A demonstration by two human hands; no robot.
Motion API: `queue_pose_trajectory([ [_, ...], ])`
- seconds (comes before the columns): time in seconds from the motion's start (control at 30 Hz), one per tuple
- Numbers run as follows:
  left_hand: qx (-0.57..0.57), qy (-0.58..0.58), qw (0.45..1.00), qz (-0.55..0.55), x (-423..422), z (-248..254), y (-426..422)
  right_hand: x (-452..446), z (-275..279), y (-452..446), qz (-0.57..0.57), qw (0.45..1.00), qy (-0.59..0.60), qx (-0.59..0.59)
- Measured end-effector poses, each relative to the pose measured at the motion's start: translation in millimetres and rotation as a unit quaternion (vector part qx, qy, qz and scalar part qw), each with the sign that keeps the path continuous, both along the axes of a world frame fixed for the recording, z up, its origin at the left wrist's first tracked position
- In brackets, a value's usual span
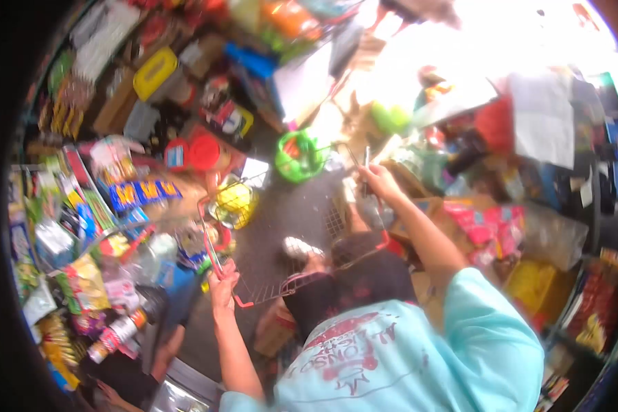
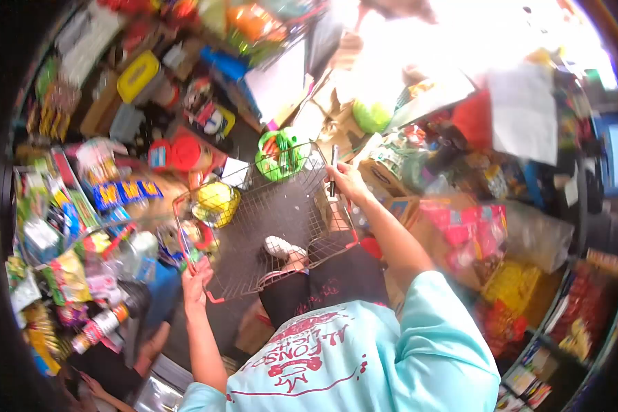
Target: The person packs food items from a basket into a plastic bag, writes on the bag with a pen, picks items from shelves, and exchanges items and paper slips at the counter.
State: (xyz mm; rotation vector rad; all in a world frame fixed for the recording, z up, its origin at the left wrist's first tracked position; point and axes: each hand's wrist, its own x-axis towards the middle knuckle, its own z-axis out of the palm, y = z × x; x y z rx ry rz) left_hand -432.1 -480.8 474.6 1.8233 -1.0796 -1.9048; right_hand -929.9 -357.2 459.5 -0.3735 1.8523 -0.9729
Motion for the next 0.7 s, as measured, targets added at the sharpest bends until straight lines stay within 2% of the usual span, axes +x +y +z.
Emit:
queue_pose_trajectory([
  [0.07, -0.006, 0.01, 0.999, 0.043, -10.7, 11.0, -9.9, -16.9, 24.6, 17.4, -0.054, 0.997, -0.004, -0.049],
  [0.1, -0.033, 0.023, 0.998, 0.04, -21.1, 20.7, -14.8, -27.0, 54.5, 29.1, -0.059, 0.997, 0.033, -0.025],
  [0.13, -0.056, 0.042, 0.997, 0.032, -37.3, 26.0, -18.5, -33.8, 56.2, 43.3, -0.099, 0.971, 0.201, -0.083],
  [0.23, -0.093, 0.06, 0.993, -0.047, -63.7, 30.0, -34.3, -58.3, 102.5, 99.4, -0.206, 0.927, 0.311, -0.046],
  [0.27, -0.106, 0.061, 0.989, -0.08, -74.3, 25.6, -42.5, -70.7, 106.2, 119.9, -0.254, 0.912, 0.319, -0.04],
  [0.33, -0.126, -0.05, 0.985, -0.11, -113.8, 41.6, -39.3, -100.1, 104.8, 164.3, -0.331, 0.885, 0.327, -0.032],
  [0.37, -0.134, -0.035, 0.981, -0.138, -126.9, 38.7, -41.6, -107.9, 130.0, 185.3, -0.384, 0.863, 0.325, -0.046],
  [0.4, -0.141, -0.019, 0.976, -0.163, -135.8, 25.6, -46.1, -116.9, 157.4, 207.9, -0.434, 0.839, 0.324, -0.061],
  [0.47, -0.19, -0.116, 0.953, -0.208, -145.9, -24.5, -66.2, -163.2, 158.7, 263.9, -0.469, 0.787, 0.4, 0.033],
  [0.53, -0.164, -0.124, 0.954, -0.22, -175.5, -7.9, -58.9, -209.2, 153.1, 321.0, -0.578, 0.734, 0.355, 0.031],
  [0.6, -0.124, -0.133, 0.961, -0.21, -189.9, -2.8, -56.0, -271.3, 139.2, 370.1, -0.605, 0.628, 0.479, 0.099],
  [0.67, -0.152, -0.156, 0.951, -0.217, -193.9, -9.8, -56.7, -320.7, 149.8, 400.4, -0.599, 0.561, 0.565, 0.085],
  [0.7, -0.165, -0.182, 0.945, -0.217, -190.5, -24.8, -59.0, -350.3, 151.5, 412.2, -0.577, 0.519, 0.618, 0.124],
])
